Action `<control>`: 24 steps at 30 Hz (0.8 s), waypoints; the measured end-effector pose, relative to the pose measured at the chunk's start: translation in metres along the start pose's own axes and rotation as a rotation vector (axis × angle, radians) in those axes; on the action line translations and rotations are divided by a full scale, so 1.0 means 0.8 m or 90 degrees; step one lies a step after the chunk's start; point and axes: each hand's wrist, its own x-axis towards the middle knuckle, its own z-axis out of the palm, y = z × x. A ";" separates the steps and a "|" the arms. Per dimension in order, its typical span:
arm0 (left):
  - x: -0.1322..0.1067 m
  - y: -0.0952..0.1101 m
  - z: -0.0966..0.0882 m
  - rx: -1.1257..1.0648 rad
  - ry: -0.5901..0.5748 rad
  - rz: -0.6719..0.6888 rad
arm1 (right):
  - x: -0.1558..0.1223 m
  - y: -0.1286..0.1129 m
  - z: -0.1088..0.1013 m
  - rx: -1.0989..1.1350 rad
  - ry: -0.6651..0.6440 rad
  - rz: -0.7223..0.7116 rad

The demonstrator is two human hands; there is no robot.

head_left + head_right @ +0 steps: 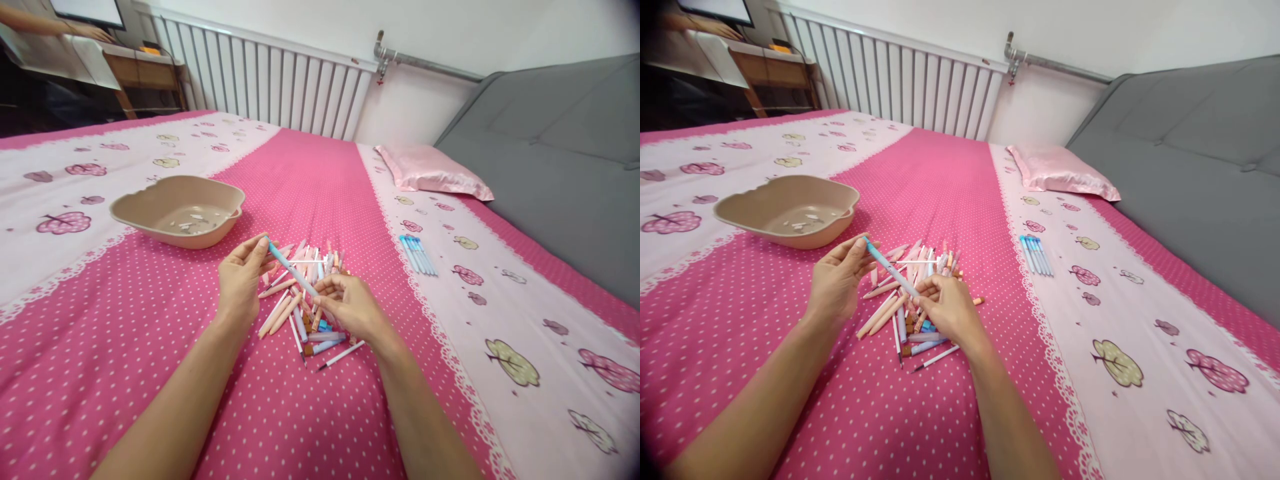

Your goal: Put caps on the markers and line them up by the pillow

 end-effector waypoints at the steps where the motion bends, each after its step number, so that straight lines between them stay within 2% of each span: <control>1: 0.000 0.000 0.000 0.000 0.000 0.000 | 0.000 0.000 0.000 0.001 -0.001 0.000; 18: -0.001 0.003 0.000 -0.004 -0.013 -0.006 | -0.001 -0.002 -0.002 0.040 -0.009 0.006; 24: -0.001 0.004 0.000 -0.014 -0.014 -0.022 | -0.001 -0.006 -0.005 0.039 0.015 0.014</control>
